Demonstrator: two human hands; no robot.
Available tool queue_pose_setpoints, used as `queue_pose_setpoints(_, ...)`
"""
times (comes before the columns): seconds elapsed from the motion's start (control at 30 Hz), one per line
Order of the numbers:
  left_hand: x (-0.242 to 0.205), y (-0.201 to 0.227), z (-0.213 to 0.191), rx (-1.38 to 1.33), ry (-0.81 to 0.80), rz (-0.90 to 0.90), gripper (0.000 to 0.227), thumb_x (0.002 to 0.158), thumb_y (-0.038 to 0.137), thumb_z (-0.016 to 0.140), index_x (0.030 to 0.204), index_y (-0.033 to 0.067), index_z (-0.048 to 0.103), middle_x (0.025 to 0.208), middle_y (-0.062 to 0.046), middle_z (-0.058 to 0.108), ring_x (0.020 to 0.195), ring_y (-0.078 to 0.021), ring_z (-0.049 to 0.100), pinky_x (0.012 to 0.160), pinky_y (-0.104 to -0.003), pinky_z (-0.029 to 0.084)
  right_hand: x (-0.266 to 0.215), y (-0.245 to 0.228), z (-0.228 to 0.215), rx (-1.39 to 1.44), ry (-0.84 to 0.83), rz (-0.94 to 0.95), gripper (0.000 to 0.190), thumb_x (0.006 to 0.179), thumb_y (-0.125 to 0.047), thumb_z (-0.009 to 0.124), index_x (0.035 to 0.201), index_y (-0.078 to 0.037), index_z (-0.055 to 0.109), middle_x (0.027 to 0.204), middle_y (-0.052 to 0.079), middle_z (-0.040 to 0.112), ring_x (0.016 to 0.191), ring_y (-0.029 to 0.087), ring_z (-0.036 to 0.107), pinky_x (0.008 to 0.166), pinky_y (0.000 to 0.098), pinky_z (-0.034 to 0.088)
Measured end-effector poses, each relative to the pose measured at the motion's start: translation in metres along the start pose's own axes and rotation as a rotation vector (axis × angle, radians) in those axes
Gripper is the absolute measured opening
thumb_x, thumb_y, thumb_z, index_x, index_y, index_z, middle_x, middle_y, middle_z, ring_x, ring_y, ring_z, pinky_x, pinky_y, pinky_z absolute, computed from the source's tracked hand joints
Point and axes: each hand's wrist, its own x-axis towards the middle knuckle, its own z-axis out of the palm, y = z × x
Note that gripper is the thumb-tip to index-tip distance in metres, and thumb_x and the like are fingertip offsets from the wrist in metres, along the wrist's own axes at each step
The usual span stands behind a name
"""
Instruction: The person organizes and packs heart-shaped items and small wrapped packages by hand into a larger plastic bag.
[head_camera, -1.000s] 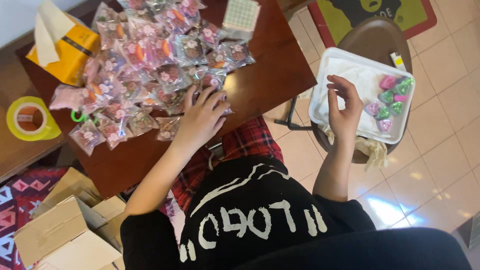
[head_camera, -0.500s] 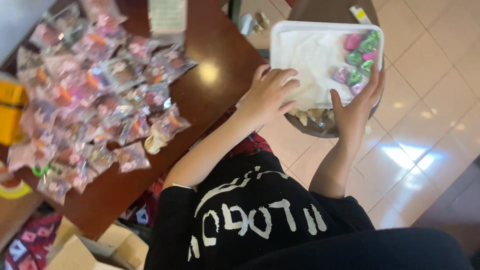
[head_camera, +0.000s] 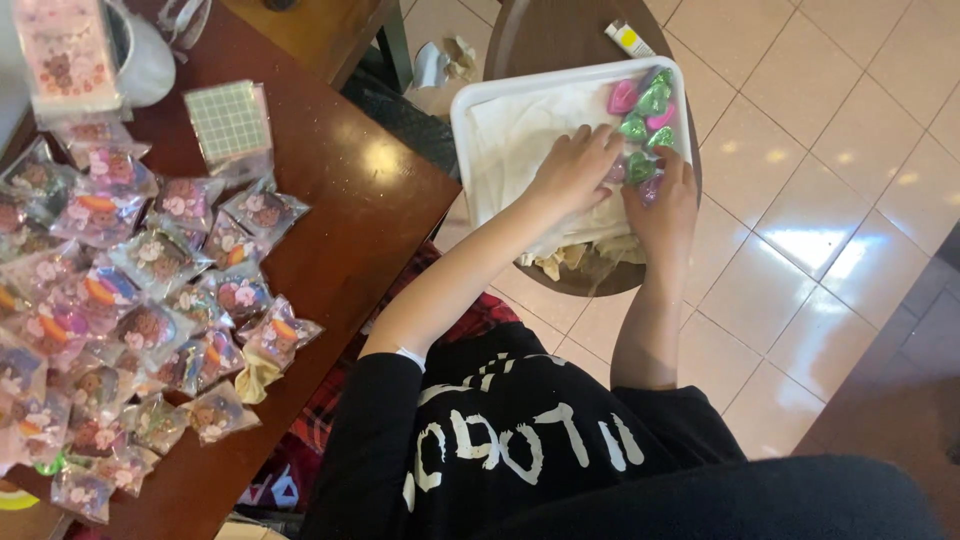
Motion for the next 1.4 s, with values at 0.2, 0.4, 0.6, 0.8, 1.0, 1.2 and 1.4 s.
queue_pose_setpoints(0.2, 0.005, -0.011, 0.04, -0.046, 0.154, 0.119, 0.051, 0.075, 0.017, 0.083, 0.118, 0.0012, 0.06, 0.116, -0.014, 0.061, 0.102, -0.0302, 0.063, 0.078, -0.042, 0.057, 0.005, -0.005, 0.001, -0.067, 0.03, -0.062, 0.052, 0.08, -0.012, 0.085, 0.128, -0.006, 0.066, 0.115, 0.017, 0.066, 0.107, 0.041, 0.06, 0.092, 0.0481, 0.05)
queue_pose_setpoints(0.4, -0.008, -0.02, 0.019, -0.068, 0.091, 0.083, 0.04, 0.076, 0.015, 0.081, 0.109, 0.0048, 0.062, 0.108, -0.011, 0.061, 0.103, -0.0296, 0.064, 0.08, -0.041, 0.058, 0.004, -0.022, -0.003, -0.043, 0.009, -0.039, 0.04, 0.083, -0.018, 0.089, 0.115, -0.006, 0.069, 0.11, 0.012, 0.07, 0.103, 0.034, 0.064, 0.086, 0.0448, 0.051)
queue_pose_setpoints(0.6, -0.025, -0.024, 0.006, -0.151, 0.174, 0.046, 0.039, 0.073, 0.012, 0.081, 0.109, 0.0078, 0.066, 0.105, -0.013, 0.06, 0.098, -0.0304, 0.064, 0.075, -0.042, 0.057, 0.002, -0.035, -0.003, -0.051, 0.011, -0.177, 0.039, 0.082, -0.014, 0.089, 0.113, -0.004, 0.068, 0.108, 0.012, 0.068, 0.098, 0.033, 0.062, 0.083, 0.0449, 0.05)
queue_pose_setpoints(0.8, -0.081, -0.018, -0.06, -0.214, 0.235, -0.017, 0.046, 0.079, 0.012, 0.079, 0.121, 0.003, 0.062, 0.109, -0.012, 0.06, 0.098, -0.0279, 0.065, 0.088, -0.04, 0.056, -0.003, -0.099, -0.016, -0.038, -0.001, -0.332, 0.033, 0.089, -0.01, 0.087, 0.114, -0.004, 0.067, 0.106, 0.012, 0.066, 0.098, 0.031, 0.064, 0.081, 0.0424, 0.053)
queue_pose_setpoints(1.0, -0.227, -0.036, -0.159, -0.077, 0.371, -0.34, 0.055, 0.083, 0.025, 0.083, 0.128, 0.0018, 0.06, 0.116, -0.016, 0.064, 0.108, -0.035, 0.063, 0.092, -0.048, 0.051, -0.013, -0.221, 0.029, 0.252, -0.332, -0.514, 0.038, 0.081, -0.009, 0.084, 0.115, -0.006, 0.067, 0.112, 0.011, 0.065, 0.096, 0.027, 0.067, 0.079, 0.0375, 0.058)
queue_pose_setpoints(1.2, -0.328, -0.029, -0.173, 0.146, 0.263, -0.745, 0.053, 0.078, 0.019, 0.081, 0.126, 0.0068, 0.062, 0.115, -0.012, 0.065, 0.107, -0.0311, 0.06, 0.091, -0.047, 0.046, -0.04, -0.294, 0.082, 0.204, -0.461, -0.89, 0.04, 0.075, -0.014, 0.086, 0.11, -0.009, 0.067, 0.108, 0.008, 0.066, 0.105, 0.031, 0.064, 0.083, 0.0416, 0.055)
queue_pose_setpoints(1.4, -0.362, -0.031, -0.185, 0.363, 0.338, -0.722, 0.057, 0.082, 0.017, 0.08, 0.133, 0.0066, 0.056, 0.116, -0.01, 0.065, 0.114, -0.03, 0.057, 0.103, -0.051, 0.039, -0.06, -0.328, 0.097, 0.238, -0.558, -0.944, 0.05, 0.077, -0.014, 0.085, 0.123, -0.01, 0.066, 0.12, 0.01, 0.064, 0.112, 0.033, 0.063, 0.089, 0.0423, 0.054)
